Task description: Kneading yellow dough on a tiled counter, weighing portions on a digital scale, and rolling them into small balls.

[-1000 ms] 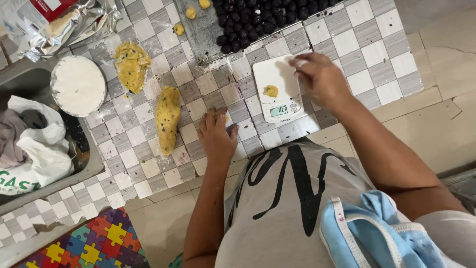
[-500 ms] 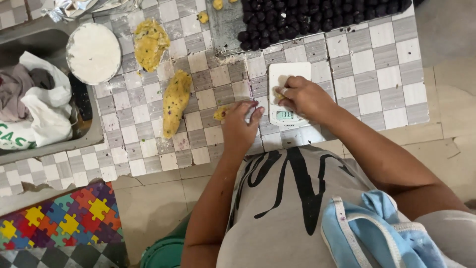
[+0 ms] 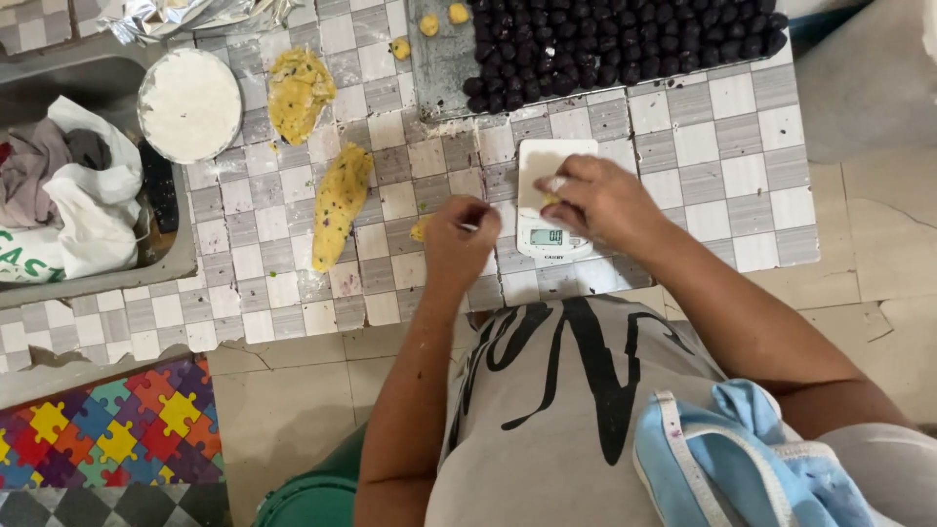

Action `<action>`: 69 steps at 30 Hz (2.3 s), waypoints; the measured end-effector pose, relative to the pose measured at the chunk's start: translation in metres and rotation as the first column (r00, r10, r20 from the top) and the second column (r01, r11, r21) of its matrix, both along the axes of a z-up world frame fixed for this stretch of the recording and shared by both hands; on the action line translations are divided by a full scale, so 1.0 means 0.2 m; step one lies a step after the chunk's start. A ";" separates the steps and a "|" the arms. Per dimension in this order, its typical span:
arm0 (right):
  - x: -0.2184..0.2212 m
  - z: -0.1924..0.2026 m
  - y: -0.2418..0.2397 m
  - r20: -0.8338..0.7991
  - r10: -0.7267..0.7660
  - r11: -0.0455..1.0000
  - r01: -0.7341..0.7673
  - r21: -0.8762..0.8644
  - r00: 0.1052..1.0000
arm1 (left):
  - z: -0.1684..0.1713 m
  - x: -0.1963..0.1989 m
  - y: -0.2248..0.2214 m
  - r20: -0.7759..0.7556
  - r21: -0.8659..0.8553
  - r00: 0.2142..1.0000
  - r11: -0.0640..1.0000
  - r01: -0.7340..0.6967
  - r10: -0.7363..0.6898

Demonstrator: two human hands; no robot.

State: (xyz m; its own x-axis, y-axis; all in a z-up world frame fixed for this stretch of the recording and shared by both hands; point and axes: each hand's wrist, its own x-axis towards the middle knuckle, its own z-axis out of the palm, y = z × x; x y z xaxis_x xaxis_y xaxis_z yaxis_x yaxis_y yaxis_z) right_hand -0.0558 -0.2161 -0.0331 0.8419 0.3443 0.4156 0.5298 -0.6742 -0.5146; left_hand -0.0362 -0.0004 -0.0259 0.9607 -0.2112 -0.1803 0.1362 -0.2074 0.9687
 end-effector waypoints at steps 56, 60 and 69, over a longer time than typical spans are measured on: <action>-0.12 0.03 0.29 -0.140 -0.748 0.662 0.714 -0.230 0.649 | -0.01 0.35 0.48 0.114 0.782 0.716 0.506 0.363 -0.689; -0.17 0.22 0.26 -0.286 -0.718 0.680 0.728 -0.091 0.635 | 0.15 0.39 0.46 -0.222 0.590 0.815 0.592 0.549 -0.535; -0.08 0.20 0.13 -0.467 -0.701 0.651 0.751 -0.110 0.539 | 0.10 0.37 0.48 -0.274 0.495 0.873 0.719 0.488 -0.403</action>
State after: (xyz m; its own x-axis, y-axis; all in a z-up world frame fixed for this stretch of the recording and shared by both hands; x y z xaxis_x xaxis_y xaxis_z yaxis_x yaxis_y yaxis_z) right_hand -0.0709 -0.1896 0.0078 0.8708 -0.4871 -0.0664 -0.4169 -0.6601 -0.6249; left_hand 0.0369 0.0951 -0.0050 0.7361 -0.4373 -0.5167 0.0154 -0.7523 0.6587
